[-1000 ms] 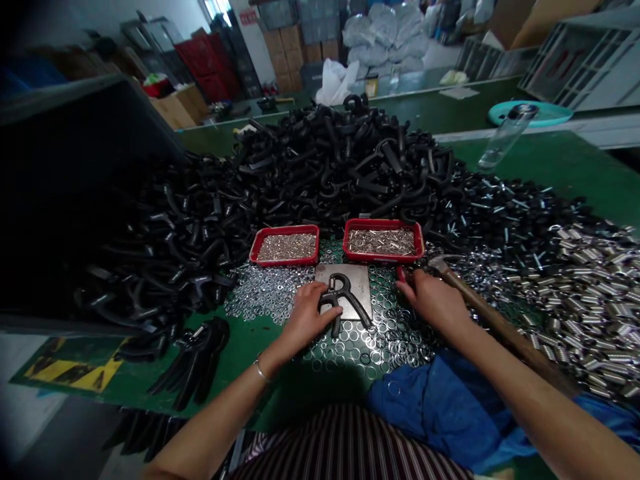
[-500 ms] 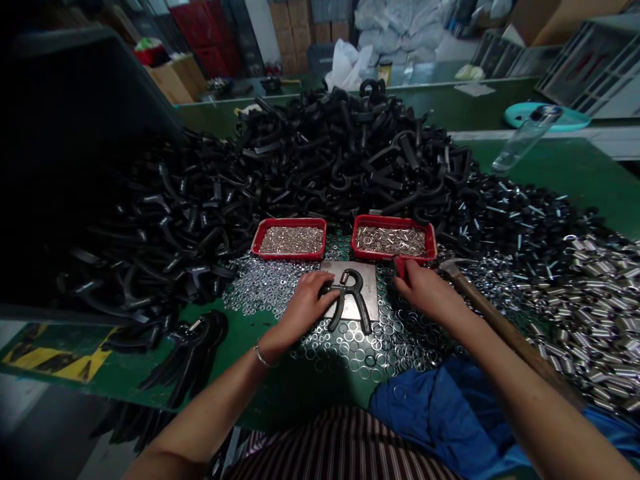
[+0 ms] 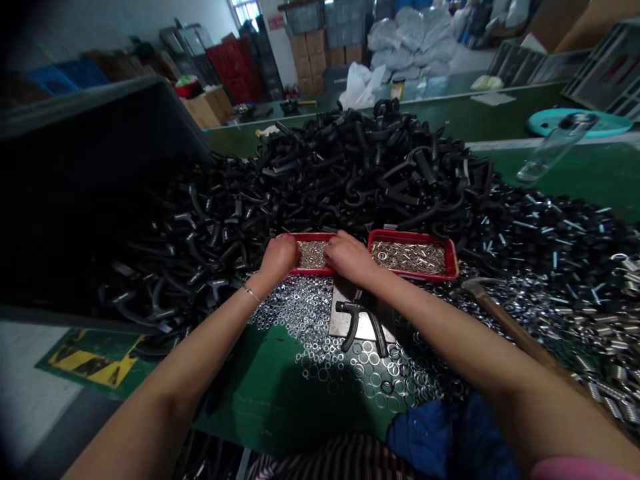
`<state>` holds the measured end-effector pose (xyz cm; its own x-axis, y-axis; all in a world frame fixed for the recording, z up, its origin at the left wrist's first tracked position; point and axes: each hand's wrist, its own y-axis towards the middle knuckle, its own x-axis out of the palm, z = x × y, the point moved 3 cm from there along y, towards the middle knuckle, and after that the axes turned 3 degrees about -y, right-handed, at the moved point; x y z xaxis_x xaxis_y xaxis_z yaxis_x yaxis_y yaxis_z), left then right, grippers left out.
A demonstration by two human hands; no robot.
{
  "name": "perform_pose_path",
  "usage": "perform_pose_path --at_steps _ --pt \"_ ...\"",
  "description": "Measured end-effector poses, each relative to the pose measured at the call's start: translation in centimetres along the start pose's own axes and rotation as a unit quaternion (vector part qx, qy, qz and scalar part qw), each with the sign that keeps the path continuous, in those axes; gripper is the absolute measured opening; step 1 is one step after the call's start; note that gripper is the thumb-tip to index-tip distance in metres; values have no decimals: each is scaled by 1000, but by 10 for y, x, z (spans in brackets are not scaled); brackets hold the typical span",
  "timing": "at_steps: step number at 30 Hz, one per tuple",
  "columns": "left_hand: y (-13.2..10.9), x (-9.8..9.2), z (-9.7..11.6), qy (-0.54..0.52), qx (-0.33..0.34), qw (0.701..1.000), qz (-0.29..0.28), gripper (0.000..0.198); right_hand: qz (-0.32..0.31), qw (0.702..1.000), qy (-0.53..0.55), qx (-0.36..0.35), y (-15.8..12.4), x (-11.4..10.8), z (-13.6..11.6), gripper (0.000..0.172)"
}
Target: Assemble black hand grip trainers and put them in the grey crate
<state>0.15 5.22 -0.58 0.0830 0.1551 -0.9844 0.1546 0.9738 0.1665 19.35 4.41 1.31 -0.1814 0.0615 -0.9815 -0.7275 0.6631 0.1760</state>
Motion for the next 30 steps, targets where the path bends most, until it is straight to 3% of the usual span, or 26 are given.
perform_pose_path --at_steps 5,7,10,12,15,23,26,30 --pt "-21 -16 -4 -118 -56 988 86 20 -21 1000 19 -14 43 33 -4 10" --pt "-43 -18 18 -212 -22 973 89 15 -22 999 34 -10 45 42 1 7" --pt "-83 -7 75 -312 95 945 -9 13 -10 998 66 -9 42 48 6 7" --pt "-103 5 108 -306 123 943 -45 13 3 996 88 -3 40 49 7 9" --pt "-112 21 134 -250 120 960 -28 15 22 992 124 13 38 50 5 8" --pt "-112 38 141 -168 146 975 20 17 97 957 263 79 25 31 3 6" --pt "-116 39 141 -180 144 972 33 17 106 911 380 118 -9 20 4 5" --pt "-115 39 140 -155 185 970 44 20 118 765 593 219 -81 18 6 18"
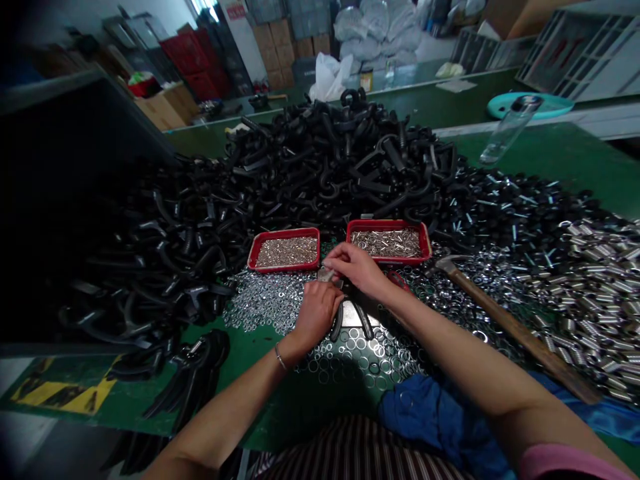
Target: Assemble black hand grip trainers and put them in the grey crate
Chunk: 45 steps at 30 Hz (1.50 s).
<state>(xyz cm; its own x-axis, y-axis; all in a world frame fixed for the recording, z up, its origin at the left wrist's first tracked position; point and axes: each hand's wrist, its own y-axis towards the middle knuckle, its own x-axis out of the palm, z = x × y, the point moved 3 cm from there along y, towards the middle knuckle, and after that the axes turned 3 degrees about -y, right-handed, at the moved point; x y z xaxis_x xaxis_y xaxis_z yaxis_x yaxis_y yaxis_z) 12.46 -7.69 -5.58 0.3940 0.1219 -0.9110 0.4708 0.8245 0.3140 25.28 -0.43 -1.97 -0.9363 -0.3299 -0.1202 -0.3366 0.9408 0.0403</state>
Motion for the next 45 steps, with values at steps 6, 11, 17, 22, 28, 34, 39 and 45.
perform_pose_path --at_steps 6,11,17,22,28,34,39,45 --pt "-9 -5 -2 -6 89 995 -52 22 81 990 -74 88 -81 -41 22 23" --pt "-6 -22 -10 -108 5 994 -13 21 21 988 -120 97 -111 -49 22 26" --pt "56 -65 -83 50 -128 990 33 23 39 992 -61 106 -98 -42 18 31" --pt "72 -67 -139 173 -218 958 -72 28 42 981 -190 20 -78 -23 19 23" --pt "62 -55 -139 195 -252 947 -46 38 30 911 -361 -196 -71 -5 26 13" --pt "67 -52 -141 196 -265 942 -59 35 12 894 -397 -208 -68 0 34 16" --pt "63 -52 -139 213 -266 939 -45 35 -6 881 -414 -229 -68 0 32 18" --pt "60 -50 -139 181 -271 945 -6 30 -21 861 -451 -235 -65 -2 32 19"
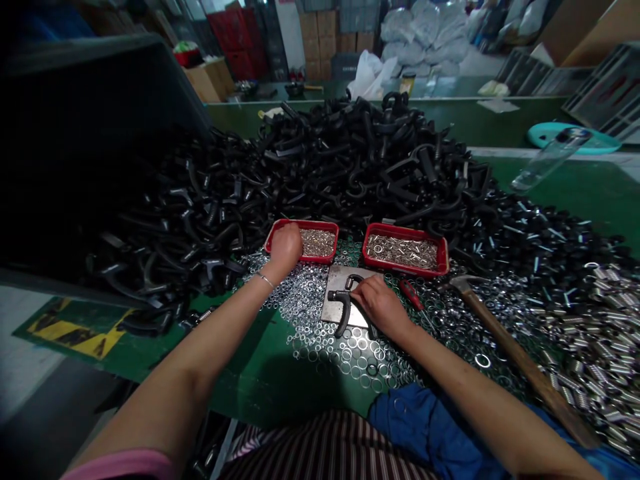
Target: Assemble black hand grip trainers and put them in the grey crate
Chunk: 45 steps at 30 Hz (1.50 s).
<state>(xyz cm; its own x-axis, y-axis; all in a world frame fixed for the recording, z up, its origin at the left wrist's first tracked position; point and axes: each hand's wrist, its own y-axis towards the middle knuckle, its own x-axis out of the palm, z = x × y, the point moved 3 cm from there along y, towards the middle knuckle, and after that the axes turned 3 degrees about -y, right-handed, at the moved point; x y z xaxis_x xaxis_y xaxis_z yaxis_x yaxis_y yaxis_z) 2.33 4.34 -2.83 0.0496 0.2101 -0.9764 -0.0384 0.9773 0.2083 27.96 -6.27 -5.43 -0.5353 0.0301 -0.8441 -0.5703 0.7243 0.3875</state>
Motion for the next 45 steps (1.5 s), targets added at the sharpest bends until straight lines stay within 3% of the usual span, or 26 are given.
perform_pose_path --at_steps 6,10,13,17,34,45 --pt "-6 -8 -4 -73 -2 997 20 24 10 1000 -4 -8 -4 2 4 16" --pt "-50 -23 22 -211 99 971 61 15 -8 1000 -6 -24 -4 3 6 19" --pt "-93 -20 52 -264 181 947 17 14 -17 999 -34 -17 -1 2 7 22" --pt "-124 -6 73 -279 192 941 -27 11 -44 995 -82 -27 3 -1 5 26" --pt "-133 5 73 -304 170 937 -15 11 -7 998 -61 -18 -6 5 5 22" --pt "-137 5 74 -309 158 938 -15 13 -33 993 -107 -47 -5 6 6 23"
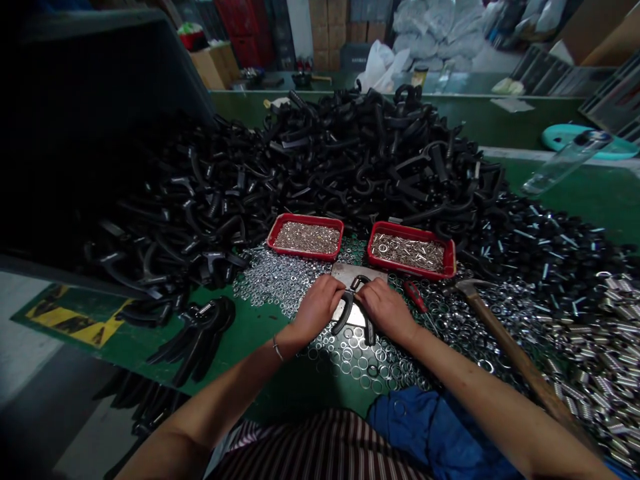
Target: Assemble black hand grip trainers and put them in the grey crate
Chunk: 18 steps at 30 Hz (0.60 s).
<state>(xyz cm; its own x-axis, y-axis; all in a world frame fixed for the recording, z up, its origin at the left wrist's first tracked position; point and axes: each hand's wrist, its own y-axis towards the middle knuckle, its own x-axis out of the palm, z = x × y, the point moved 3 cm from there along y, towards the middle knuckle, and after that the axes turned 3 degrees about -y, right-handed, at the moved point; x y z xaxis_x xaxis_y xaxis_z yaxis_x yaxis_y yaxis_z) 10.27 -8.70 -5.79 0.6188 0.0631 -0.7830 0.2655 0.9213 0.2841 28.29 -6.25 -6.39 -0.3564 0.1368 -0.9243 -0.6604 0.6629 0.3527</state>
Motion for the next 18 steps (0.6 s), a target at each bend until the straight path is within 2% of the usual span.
perform_pose_path --at_steps 7,12,15,18 --pt "1 1 -1 -22 -9 1000 15 11 -29 999 -30 -34 1 -2 0 24" --pt "2 -6 -1 -29 -2 999 32 11 -42 998 -22 -44 2 -5 -3 25" --pt "0 -15 1 -32 -8 997 68 13 -48 998 21 -33 5 -8 -1 22" --pt "-2 -24 5 -85 -21 992 89 10 -33 992 125 9 6 -12 3 19"
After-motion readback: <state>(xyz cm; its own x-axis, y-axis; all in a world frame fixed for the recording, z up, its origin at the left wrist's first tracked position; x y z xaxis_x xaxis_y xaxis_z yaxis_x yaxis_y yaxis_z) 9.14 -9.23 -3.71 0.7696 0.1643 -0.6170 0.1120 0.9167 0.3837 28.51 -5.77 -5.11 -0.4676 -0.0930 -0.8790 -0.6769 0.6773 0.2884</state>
